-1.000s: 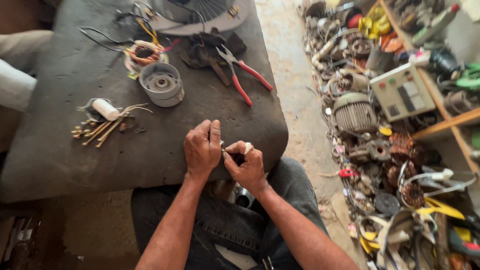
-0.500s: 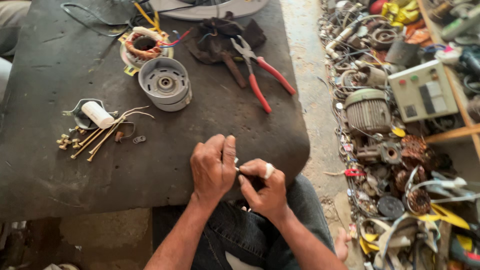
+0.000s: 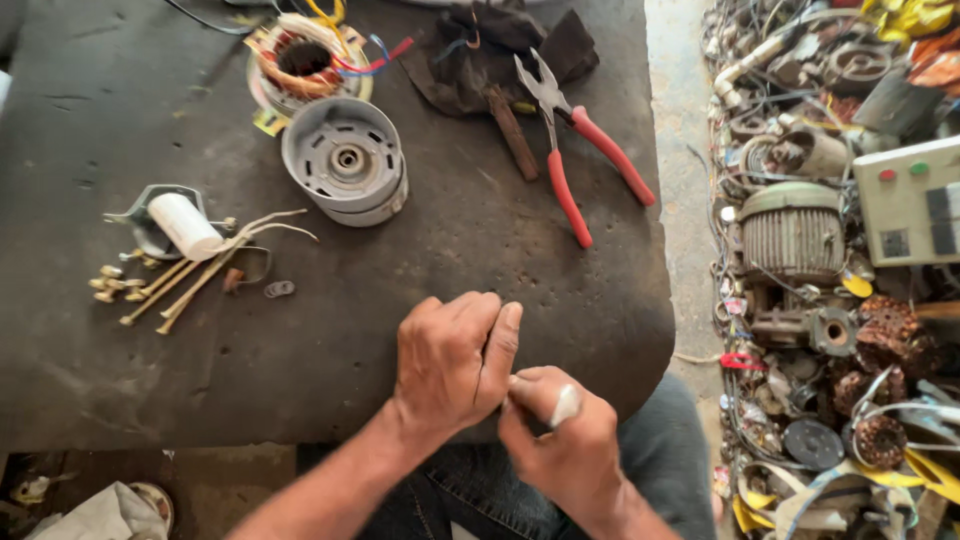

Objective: The person uses a screwdriver to disassemble a small cylindrical electrical component on a workbench, removing a screw and separating parts. They then reassemble the component by aligning the parts and tightening the screw. The workbench holds a disassembled fan, pliers, and other electrical parts.

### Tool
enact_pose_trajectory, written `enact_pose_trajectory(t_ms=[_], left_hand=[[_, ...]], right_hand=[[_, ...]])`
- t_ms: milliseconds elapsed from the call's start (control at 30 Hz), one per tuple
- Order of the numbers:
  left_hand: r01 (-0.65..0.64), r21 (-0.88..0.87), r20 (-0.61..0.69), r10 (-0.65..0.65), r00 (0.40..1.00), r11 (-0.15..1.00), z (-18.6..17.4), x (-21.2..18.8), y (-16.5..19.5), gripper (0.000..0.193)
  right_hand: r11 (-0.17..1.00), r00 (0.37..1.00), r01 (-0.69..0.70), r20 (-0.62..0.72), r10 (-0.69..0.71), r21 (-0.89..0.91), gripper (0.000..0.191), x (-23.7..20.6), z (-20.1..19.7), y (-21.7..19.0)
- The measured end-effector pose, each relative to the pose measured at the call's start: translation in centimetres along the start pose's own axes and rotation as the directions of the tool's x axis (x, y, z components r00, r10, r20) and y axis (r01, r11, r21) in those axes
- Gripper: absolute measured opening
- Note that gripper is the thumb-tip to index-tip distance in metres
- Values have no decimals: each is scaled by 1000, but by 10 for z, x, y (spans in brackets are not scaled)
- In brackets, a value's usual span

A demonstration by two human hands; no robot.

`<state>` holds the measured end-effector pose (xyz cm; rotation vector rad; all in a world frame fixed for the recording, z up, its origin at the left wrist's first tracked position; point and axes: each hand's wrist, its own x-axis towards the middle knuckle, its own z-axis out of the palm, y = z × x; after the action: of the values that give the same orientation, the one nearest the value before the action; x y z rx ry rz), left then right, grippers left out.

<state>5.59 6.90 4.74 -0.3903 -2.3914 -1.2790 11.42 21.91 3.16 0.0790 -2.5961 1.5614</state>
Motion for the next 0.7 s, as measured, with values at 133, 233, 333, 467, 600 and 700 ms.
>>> enact_pose_trajectory(t_ms=[133, 233, 333, 467, 600, 700], left_hand=[[-26, 5, 146, 25, 989, 1000, 1, 22, -7, 35], [-121, -63, 142, 129, 981, 991, 2, 42, -14, 30], [-156, -60, 232, 166, 958, 986, 7, 51, -15, 33], [-105, -13, 206, 106, 973, 994, 6, 46, -14, 34], [-48, -20, 148, 50, 988, 999, -2, 42, -21, 34], [-18, -34, 160, 23, 987, 999, -4, 44, -26, 37]], right_hand=[[972, 994, -106, -11, 111, 208, 4, 10, 4, -3], [899, 949, -310, 51, 310, 310, 2, 20, 2, 0], [976, 996, -86, 14, 85, 201, 3, 24, -5, 2], [831, 875, -476, 54, 482, 288, 4, 29, -4, 2], [789, 875, -483, 171, 453, 380, 6, 33, 1, 0], [999, 1000, 17, 24, -17, 30, 12, 33, 1, 1]])
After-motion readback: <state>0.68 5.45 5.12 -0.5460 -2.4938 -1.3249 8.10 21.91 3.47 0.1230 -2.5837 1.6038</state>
